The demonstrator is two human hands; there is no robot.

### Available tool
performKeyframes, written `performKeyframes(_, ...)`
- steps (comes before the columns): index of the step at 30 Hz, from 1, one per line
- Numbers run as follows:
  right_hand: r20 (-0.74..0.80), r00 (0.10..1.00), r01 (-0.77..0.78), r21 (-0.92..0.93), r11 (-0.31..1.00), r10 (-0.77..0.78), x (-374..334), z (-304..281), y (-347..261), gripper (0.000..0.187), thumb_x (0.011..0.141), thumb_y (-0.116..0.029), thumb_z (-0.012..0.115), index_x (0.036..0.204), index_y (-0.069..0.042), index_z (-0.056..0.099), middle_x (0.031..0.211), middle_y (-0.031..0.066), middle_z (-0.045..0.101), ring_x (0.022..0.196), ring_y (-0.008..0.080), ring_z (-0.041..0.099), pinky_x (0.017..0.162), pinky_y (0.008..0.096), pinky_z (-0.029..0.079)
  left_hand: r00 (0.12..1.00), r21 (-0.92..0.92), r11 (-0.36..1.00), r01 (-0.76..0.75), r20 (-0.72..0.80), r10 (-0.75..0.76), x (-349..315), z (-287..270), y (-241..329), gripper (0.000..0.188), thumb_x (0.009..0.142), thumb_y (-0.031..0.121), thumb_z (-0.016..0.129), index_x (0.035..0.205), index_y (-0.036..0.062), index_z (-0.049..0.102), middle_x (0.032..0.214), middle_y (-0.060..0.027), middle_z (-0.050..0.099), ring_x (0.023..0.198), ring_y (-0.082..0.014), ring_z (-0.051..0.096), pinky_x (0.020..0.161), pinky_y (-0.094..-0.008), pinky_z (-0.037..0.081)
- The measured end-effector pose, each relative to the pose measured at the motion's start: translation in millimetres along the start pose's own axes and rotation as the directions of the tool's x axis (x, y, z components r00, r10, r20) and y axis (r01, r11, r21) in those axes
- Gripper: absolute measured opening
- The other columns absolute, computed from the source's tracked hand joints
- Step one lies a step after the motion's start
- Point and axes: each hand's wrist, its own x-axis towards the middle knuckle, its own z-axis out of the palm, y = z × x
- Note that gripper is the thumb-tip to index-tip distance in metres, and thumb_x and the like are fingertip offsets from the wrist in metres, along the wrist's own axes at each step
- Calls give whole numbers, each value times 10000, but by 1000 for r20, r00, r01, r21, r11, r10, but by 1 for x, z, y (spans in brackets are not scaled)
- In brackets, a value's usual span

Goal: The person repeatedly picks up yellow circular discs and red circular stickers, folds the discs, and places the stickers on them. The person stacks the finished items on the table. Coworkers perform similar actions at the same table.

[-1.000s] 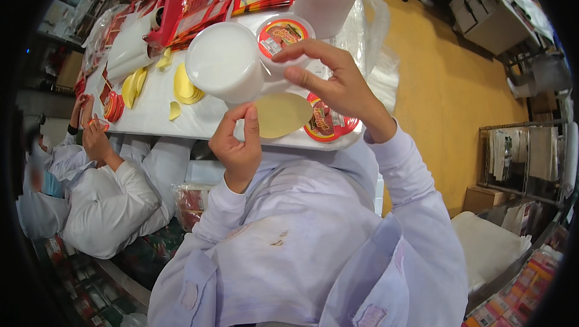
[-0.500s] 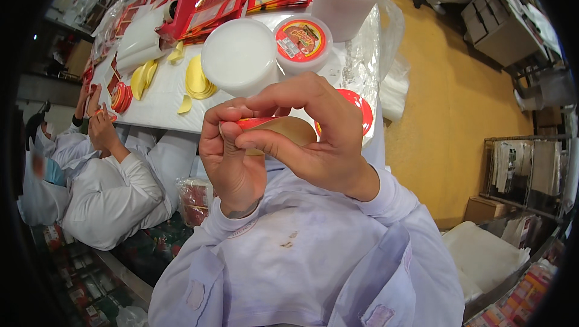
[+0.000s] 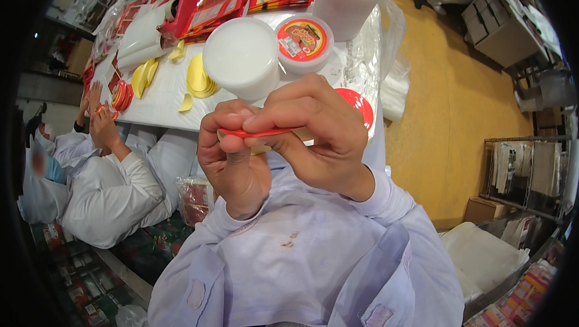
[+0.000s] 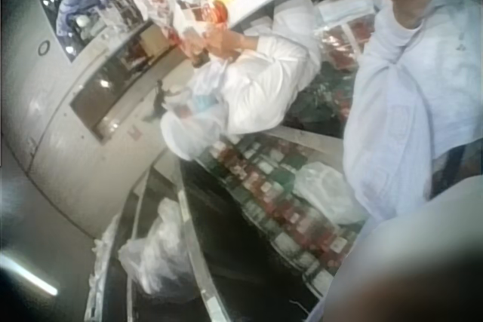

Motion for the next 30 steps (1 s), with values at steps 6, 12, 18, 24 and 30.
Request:
performKeyframes(6,11,999,33,-33,999,-32,-2,-1,1,248,752,44,822,978,-40,765,887,60,696,845,173,614,702,272,493,998,15,999,-42,51,41,-1,-7,-4,343,959,262,736,1169,16,620,1117,-93,607,1036,-165,591,923,-318,522)
performKeyframes(12,-5,1000,20,-53,998,-20,-1,2,-1,198,786,-17,800,966,-35,722,917,57,675,868,186,603,747,292,476,996,108,990,-93,22,91,1,-1,-2,293,942,198,765,1112,-9,647,1097,-92,641,960,-125,605,848,-263,489)
performKeyframes(18,147,973,-191,83,978,178,5,-14,-2,101,842,-58,728,934,-25,704,906,56,669,847,171,586,750,303,451,998,266,964,-29,60,14,13,-12,11,284,928,49,764,1167,-15,624,971,-76,696,874,-94,646,795,-218,522)
performKeyframes(24,383,779,-561,72,825,496,28,-37,-7,114,898,-158,750,898,-44,745,810,-20,688,746,65,556,683,261,418,970,427,903,48,197,-145,33,-20,29,326,900,18,782,1183,-17,622,928,-71,713,869,-103,683,780,-233,554)
performKeyframes(30,446,687,-673,94,734,573,32,-38,-7,142,925,-192,765,905,-51,761,800,-40,693,725,25,550,641,220,409,947,550,835,-2,269,-175,36,-25,33,320,895,27,785,1158,-15,607,960,-70,703,886,-106,671,821,-228,542)
